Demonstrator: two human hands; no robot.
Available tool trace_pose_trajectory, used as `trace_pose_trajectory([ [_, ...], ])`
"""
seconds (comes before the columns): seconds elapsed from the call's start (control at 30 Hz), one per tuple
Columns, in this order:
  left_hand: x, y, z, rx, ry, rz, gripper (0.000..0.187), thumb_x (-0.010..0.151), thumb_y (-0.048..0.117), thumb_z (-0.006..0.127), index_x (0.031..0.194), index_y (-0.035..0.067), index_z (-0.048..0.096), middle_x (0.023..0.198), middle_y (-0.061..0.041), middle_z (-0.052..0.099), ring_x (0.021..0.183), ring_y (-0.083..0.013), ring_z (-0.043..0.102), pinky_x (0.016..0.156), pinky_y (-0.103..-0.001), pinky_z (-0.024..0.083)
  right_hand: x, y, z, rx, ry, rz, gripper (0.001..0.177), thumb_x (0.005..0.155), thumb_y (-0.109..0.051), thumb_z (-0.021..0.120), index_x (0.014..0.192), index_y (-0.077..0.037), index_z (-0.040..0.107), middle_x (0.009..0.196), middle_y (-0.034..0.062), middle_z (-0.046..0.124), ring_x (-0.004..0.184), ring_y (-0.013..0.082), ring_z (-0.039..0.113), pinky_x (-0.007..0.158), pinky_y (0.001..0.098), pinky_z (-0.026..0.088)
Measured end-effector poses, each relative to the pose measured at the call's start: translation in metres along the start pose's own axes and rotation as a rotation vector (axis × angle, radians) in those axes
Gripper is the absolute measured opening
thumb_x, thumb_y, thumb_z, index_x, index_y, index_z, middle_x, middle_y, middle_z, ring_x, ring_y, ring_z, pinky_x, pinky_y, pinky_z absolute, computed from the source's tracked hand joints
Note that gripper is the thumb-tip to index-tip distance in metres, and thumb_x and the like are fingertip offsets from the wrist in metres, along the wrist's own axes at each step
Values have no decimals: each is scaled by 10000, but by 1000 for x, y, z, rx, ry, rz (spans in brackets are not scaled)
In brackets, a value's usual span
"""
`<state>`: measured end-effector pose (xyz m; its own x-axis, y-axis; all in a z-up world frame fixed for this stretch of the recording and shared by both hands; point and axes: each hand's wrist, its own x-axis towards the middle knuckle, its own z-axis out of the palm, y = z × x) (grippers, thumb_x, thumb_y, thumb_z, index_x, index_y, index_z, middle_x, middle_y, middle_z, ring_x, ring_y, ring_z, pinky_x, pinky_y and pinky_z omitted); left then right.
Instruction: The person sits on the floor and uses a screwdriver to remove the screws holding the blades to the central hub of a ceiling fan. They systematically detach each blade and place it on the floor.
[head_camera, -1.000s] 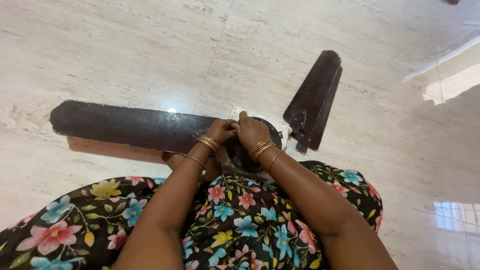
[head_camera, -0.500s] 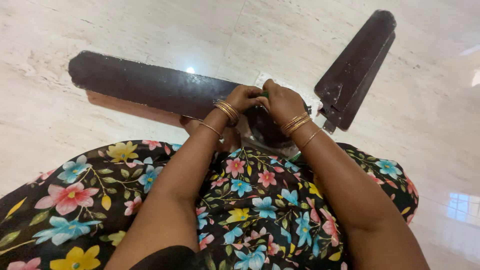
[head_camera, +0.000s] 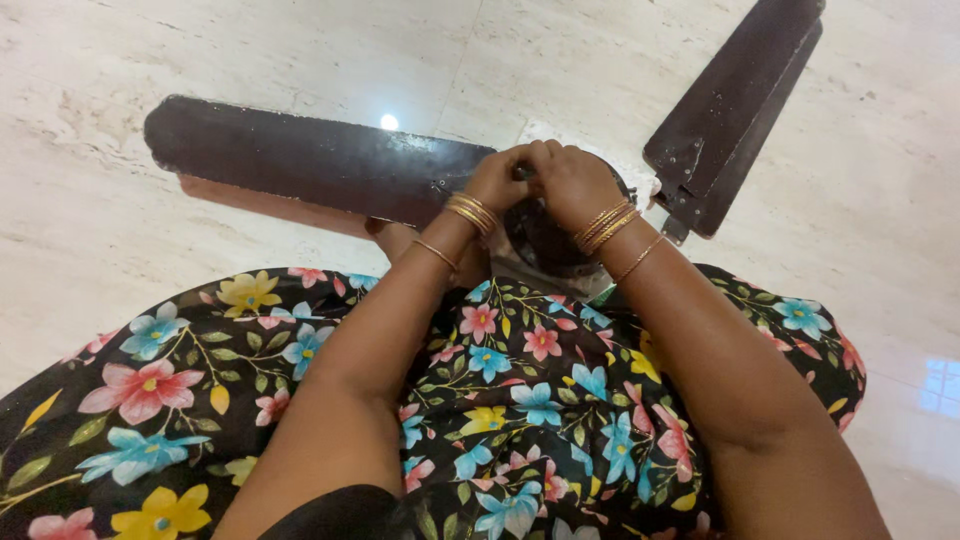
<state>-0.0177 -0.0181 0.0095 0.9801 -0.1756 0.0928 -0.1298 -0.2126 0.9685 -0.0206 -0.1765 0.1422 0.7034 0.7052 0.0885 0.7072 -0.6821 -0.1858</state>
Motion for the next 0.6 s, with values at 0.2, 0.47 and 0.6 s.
trace_pose_trajectory([
  [0.2, 15, -43, -9, -307, -230, 44, 267, 945, 68, 755, 1203, 20, 705, 1108, -63, 775, 1002, -84, 698, 893, -301, 583, 1, -12, -9, 39, -4, 130, 294, 968, -285, 667, 1093, -49, 546, 951, 187, 685, 846, 402, 679, 684, 514, 529],
  [0.47, -7, -12, 14, -156, 117, 31, 215, 853, 29, 770, 1066, 22, 736, 971, -87, 788, 891, -113, 726, 802, -291, 598, 0, -16, -4, -16, 0, 276, 295, 981, -291, 665, 1055, -35, 539, 898, 183, 690, 820, 396, 682, 686, 510, 531],
  [0.6, -18, 18, 16, 91, 298, 90, 246, 827, 64, 817, 1034, 2, 698, 980, -174, 746, 873, -237, 735, 764, -348, 567, 1, -10, -2, -36, 20, 85, 208, 903, -143, 668, 1056, -50, 562, 944, 183, 673, 849, 397, 679, 710, 506, 538],
])
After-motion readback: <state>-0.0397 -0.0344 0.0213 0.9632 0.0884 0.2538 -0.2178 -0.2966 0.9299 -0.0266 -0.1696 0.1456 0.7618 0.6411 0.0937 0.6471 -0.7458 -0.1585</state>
